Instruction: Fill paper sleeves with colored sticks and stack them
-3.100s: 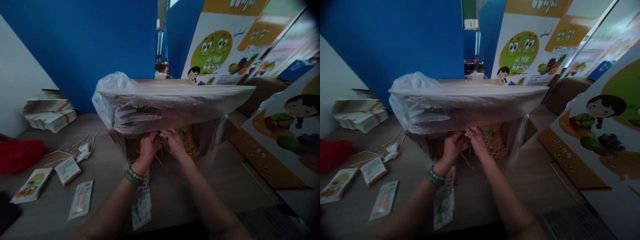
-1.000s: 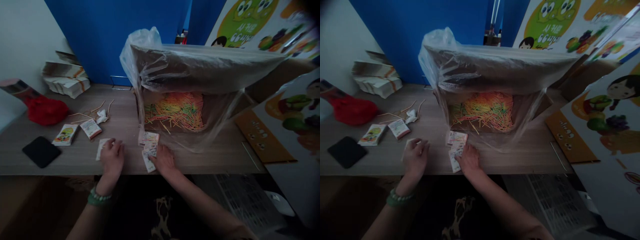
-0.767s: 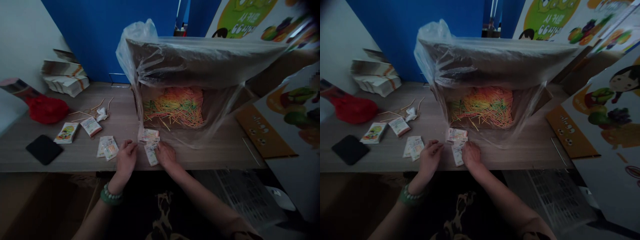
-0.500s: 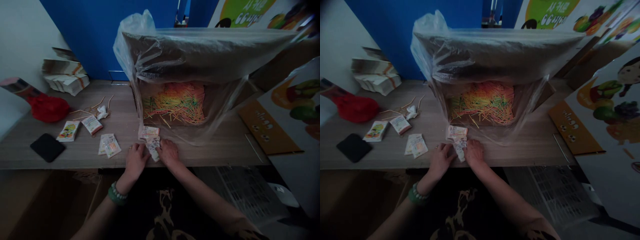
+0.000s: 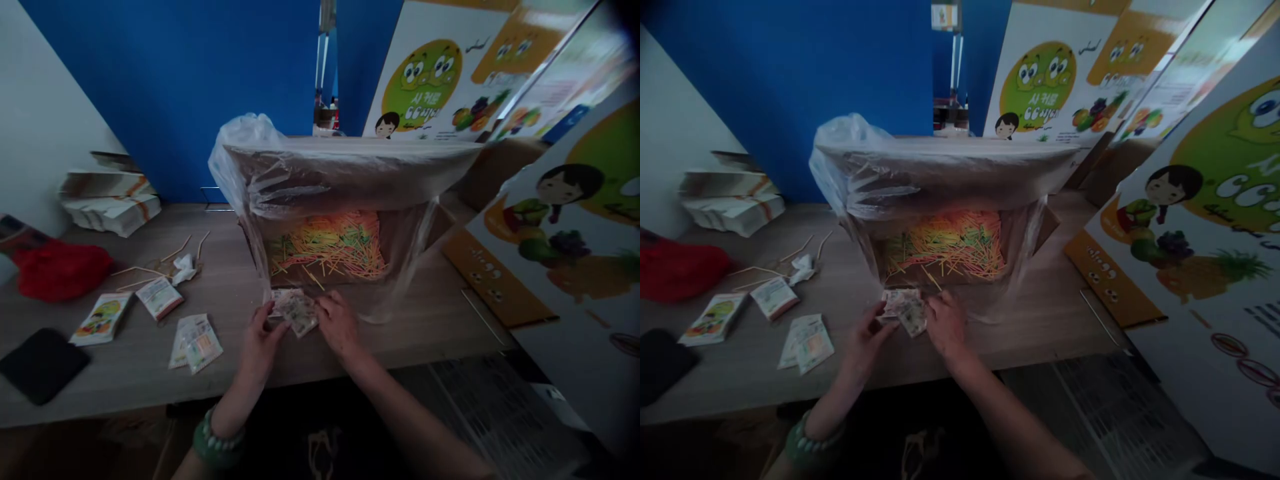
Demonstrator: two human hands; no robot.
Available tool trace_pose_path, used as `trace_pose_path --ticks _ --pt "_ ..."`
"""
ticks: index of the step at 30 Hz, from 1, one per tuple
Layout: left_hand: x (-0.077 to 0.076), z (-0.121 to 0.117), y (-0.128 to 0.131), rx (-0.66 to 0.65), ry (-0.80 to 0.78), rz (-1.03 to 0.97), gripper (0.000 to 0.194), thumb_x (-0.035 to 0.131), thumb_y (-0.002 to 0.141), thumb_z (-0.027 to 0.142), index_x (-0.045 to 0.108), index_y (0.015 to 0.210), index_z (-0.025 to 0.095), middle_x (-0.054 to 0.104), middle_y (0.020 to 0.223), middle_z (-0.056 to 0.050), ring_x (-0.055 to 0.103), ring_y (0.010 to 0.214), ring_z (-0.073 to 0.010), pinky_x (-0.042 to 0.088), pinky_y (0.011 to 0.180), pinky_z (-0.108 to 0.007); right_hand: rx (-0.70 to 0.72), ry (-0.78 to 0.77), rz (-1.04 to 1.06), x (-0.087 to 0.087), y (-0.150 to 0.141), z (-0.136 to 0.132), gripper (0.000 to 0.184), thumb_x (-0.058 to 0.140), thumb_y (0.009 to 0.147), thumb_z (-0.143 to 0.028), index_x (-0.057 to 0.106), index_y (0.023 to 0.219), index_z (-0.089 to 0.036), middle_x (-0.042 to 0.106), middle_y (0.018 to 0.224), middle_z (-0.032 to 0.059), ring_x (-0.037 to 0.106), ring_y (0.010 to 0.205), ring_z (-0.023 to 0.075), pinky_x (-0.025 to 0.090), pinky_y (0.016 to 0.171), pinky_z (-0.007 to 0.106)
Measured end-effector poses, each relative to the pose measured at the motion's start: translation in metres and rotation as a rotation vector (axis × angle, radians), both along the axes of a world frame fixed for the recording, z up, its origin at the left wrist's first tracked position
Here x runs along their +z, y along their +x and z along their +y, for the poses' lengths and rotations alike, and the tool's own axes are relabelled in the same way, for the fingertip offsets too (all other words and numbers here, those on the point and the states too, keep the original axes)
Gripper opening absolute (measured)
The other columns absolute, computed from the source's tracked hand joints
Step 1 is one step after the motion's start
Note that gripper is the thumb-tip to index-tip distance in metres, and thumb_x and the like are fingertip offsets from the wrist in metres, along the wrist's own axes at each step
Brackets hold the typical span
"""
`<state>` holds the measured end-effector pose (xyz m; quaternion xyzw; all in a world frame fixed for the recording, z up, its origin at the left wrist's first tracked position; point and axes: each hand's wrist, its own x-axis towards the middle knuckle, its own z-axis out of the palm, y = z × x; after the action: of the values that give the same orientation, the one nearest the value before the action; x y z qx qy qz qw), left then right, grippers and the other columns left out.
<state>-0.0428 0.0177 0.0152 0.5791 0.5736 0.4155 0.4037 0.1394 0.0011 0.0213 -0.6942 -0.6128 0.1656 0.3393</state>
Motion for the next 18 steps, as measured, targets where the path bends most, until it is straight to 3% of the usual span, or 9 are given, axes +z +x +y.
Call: trace_pose_path --ticks 2,5,7,10,12,14,18 --pt "0.006 0.012 0.013 -0.014 -0.039 -0.12 0.049 0.081 0.062 0.036 0.072 0.107 0.018 0.068 0.096 -0.006 0.055 0.068 -0.0148 0.047 0.067 -0.029 0.038 -0.059 0.216 -0.002 -0.001 0.006 0.025 0.049 0.09 -0.028 0.065 0.072 -0.02 0.064 0.08 0.0042 0.058 0.08 0.019 0.043 0.074 0.03" --pt "0.015 0.028 0.028 -0.133 -0.172 -0.375 0.032 0.081 0.063 0.034 0.075 0.088 0.017 0.071 0.087 -0.005 0.061 0.077 -0.0169 0.05 0.074 -0.029 0.178 -0.185 0.564 -0.006 -0.001 0.02 0.027 0.049 0.09 -0.037 0.066 0.078 -0.02 0.063 0.075 0.0022 0.057 0.071 0.0166 0.043 0.066 0.028" --pt "0.018 0.036 0.035 -0.128 -0.238 -0.544 0.027 0.08 0.064 0.034 0.074 0.084 0.017 0.072 0.083 -0.004 0.063 0.077 -0.0165 0.051 0.075 -0.029 0.236 -0.233 0.593 -0.003 0.004 0.036 0.032 0.046 0.092 -0.041 0.067 0.08 -0.019 0.063 0.074 0.0024 0.057 0.069 0.0164 0.043 0.065 0.028" --pt "0.017 0.042 0.039 -0.035 -0.252 -0.624 0.026 0.077 0.066 0.032 0.072 0.087 0.017 0.071 0.08 -0.001 0.061 0.069 -0.0138 0.051 0.068 -0.027 0.197 -0.201 0.201 0.012 0.016 0.073 0.033 0.044 0.096 -0.038 0.069 0.085 -0.018 0.067 0.084 0.0058 0.06 0.081 0.0192 0.044 0.074 0.03" --pt "0.014 0.043 0.042 -0.034 -0.236 -0.543 0.018 0.074 0.067 0.03 0.068 0.078 0.017 0.067 0.071 0.001 0.057 0.063 -0.0121 0.047 0.061 -0.024 0.14 -0.133 -0.169 0.021 0.02 0.104 0.024 0.05 0.093 -0.027 0.07 0.101 -0.017 0.069 0.106 0.0111 0.058 0.104 0.024 0.043 0.09 0.035" --pt "0.012 0.043 0.045 -0.088 -0.224 -0.431 0.013 0.071 0.067 0.028 0.064 0.067 0.017 0.06 0.063 0.003 0.052 0.059 -0.0108 0.042 0.055 -0.022 0.112 -0.14 -0.428 0.025 0.017 0.134 0.031 0.052 0.088 -0.018 0.067 0.115 -0.013 0.065 0.122 0.0174 0.052 0.118 0.0289 0.039 0.1 0.04" --pt "0.011 0.045 0.05 -0.202 -0.28 -0.372 0.015 0.068 0.067 0.03 0.061 0.064 0.017 0.056 0.06 0.003 0.049 0.057 -0.0107 0.04 0.053 -0.022 0.109 -0.239 -0.557 0.014 -0.002 0.179 0.038 0.048 0.085 -0.007 0.068 0.117 -0.004 0.066 0.119 0.0251 0.055 0.118 0.0336 0.041 0.098 0.043"
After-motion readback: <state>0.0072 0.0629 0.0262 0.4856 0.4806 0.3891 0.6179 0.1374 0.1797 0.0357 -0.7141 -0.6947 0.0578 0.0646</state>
